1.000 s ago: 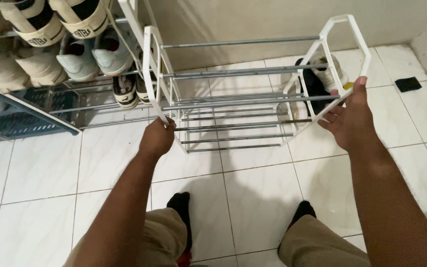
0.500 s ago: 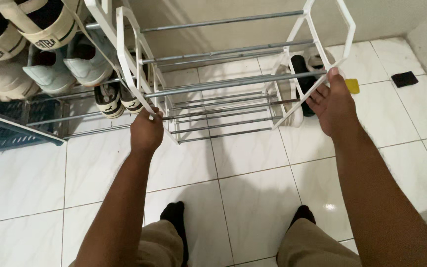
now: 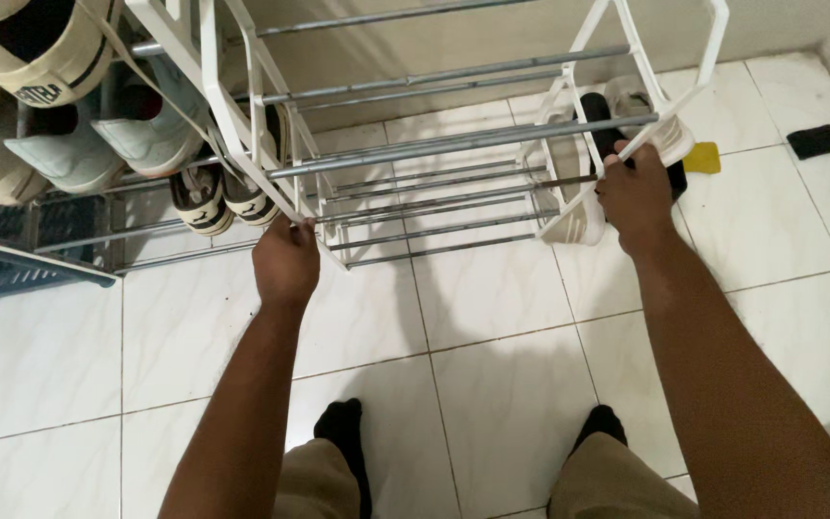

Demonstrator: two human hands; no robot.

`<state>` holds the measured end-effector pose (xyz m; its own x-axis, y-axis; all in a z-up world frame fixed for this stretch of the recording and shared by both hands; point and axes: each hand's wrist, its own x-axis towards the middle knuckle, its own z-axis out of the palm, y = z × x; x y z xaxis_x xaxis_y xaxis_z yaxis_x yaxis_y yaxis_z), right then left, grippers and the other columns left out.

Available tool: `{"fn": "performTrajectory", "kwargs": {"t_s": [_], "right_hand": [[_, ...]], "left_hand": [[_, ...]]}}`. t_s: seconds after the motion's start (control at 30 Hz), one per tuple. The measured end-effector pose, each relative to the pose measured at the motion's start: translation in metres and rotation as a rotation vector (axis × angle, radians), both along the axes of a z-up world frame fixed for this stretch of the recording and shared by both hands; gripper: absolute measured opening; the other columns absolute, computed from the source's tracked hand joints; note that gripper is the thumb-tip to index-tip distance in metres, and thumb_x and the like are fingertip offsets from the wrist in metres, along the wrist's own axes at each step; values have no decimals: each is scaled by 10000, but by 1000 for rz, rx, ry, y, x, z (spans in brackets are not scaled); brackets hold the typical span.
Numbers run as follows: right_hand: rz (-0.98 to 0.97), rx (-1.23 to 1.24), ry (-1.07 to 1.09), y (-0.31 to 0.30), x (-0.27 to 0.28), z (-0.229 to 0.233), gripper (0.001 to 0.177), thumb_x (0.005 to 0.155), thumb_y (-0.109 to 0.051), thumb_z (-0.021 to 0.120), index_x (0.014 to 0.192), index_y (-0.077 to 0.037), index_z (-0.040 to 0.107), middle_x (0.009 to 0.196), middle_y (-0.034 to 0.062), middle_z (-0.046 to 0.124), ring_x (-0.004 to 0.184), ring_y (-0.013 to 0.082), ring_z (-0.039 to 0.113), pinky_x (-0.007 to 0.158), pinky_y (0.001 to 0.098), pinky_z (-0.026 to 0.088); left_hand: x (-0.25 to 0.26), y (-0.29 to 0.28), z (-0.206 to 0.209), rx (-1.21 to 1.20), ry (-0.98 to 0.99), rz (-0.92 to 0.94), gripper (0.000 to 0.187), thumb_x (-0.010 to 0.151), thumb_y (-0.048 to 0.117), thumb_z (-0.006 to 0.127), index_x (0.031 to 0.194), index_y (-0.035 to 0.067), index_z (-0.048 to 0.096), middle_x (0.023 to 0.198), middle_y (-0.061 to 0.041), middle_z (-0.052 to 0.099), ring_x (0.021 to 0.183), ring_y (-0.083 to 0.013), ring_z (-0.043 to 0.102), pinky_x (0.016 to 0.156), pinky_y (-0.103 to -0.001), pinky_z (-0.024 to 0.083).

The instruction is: The person assembles a white plastic and metal shoe rack by inserting metal rods into the frame and securing them. After assembly, the person places two pairs of shoes onto the rack.

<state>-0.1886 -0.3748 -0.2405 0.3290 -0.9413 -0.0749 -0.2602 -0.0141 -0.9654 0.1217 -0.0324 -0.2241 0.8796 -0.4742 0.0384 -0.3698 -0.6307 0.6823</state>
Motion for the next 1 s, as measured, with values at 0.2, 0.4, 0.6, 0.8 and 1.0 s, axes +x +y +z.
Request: {"fn": "performTrajectory", "kwargs": {"t_s": [0.2,0.4,0.6,0.8,1.0], "right_hand": [[-17,22,-11,-14,4,-2,208,1080,-144,556,1282,-96,536,931,29,613,723,91,589,600,271,504],[15,26,-51,-31,11,-3,161,1105,-138,522,1260,-99,537,954,14,605,755,87,590,628,262,503],[-13,10,25,-43,20,-3,140,1104,-150,518,1242,-127,529,958,7,628,753,72,600,644,253,531],[-6,18,-37,-52,24,-7,126,1113,-135,530,1234,-101,517,966,29,614,737,81,590,620,252,516],[-14,-18,8,-52,30,-3,127,1119,-161,541,1238,-116,542,949,14,635,725,69,597,616,241,519]], "left_hand": [[8,-14,-10,-55,-52,1,237,987,264,691,1026,31,711,858,-174,729,808,-387,689,738,-470,535],[13,-26,-6,-84,70,27,235,977,271,675,1025,43,708,838,-147,737,749,-332,701,727,-436,542],[19,-38,-3,-60,58,28,265,982,293,683,1026,33,707,871,-147,746,778,-320,711,736,-422,543],[18,-37,-11,-154,39,13,292,979,300,677,1023,12,702,884,-152,760,815,-297,743,745,-400,560],[16,-39,-18,-198,66,6,295,1003,294,654,1038,3,695,856,-149,751,767,-278,722,723,-389,546]]}}
